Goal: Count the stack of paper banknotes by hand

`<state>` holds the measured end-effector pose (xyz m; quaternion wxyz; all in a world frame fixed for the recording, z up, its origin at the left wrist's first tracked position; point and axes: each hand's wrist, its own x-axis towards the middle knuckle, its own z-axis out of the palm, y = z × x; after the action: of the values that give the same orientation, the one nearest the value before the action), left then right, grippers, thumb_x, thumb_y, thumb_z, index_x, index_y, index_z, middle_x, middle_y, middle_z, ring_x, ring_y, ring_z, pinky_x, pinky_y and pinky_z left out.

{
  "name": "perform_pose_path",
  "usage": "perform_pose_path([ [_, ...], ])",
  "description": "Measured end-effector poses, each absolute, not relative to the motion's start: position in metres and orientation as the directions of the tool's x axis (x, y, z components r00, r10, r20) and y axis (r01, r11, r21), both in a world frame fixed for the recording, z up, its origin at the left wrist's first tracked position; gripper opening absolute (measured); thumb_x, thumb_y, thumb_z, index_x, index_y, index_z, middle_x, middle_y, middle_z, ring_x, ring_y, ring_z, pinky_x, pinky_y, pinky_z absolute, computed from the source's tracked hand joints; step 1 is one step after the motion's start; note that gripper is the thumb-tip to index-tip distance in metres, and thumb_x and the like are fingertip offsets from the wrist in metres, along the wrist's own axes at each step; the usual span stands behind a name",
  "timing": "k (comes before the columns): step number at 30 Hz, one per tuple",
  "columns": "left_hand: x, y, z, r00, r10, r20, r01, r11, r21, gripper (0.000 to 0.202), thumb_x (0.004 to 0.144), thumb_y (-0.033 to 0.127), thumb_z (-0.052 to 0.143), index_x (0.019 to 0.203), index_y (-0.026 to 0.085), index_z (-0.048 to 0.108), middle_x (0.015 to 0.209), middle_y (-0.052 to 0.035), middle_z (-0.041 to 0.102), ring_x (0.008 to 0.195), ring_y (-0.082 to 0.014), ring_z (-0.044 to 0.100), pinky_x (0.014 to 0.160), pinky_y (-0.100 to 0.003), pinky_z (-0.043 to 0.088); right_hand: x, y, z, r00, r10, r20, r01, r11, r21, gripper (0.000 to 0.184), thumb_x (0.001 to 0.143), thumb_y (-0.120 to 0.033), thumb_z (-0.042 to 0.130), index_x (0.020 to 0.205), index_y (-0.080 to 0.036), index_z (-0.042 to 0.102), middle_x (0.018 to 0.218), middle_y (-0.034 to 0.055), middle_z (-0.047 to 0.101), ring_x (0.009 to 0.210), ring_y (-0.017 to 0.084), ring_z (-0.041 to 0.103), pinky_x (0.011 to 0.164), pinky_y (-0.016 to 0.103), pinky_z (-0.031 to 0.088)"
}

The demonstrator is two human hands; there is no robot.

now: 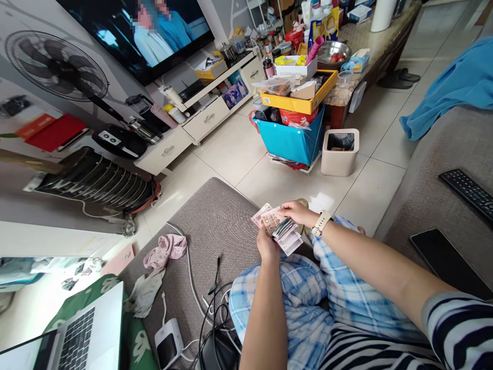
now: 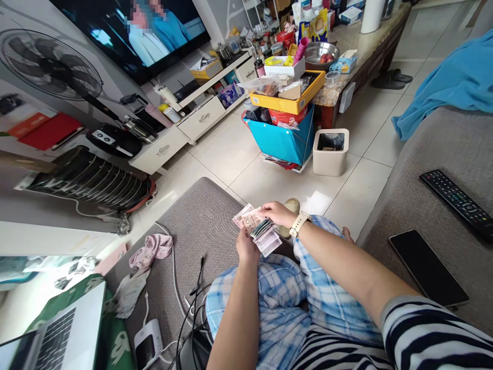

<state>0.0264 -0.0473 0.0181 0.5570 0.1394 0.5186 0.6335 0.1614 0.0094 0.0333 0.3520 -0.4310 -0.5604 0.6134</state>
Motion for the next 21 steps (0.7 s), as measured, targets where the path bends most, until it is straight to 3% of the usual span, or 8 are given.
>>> perform_pose_path([
  [7,0.0258,-0.0458,0.0155,-0.345,0.828,-0.443,-0.598,0.17,0.784,0.023,0.079,0.025,0.057,0.094,0.011,0.068,0.087,-0.0099,0.069,0.089,-0.0227,0.066,0.082,-0.035,0.051,0.1597,0.0117,0.0277,-0.396,0.909,-0.13,0.011,-0.137,-0.991,0.035,0.072,-0.05,0.057,0.061,-0.018,0.048,0.058,-0.0045,0.042,0.058,0.012,0.04,0.058,0.026,0.028],
  [21,0.0246,-0.0443,0.0102,-0.284,0.852,-0.441,-0.629,0.181,0.756,0.029,0.078,0.027,0.056,0.101,0.013,0.067,0.101,-0.0116,0.069,0.097,-0.0245,0.065,0.088,-0.038,0.049,0.1598,0.011,0.0286,-0.409,0.904,-0.126,-0.003,-0.14,-0.99,0.039,0.071,-0.053,0.058,0.061,-0.017,0.047,0.057,-0.0045,0.042,0.056,0.011,0.04,0.058,0.026,0.029],
])
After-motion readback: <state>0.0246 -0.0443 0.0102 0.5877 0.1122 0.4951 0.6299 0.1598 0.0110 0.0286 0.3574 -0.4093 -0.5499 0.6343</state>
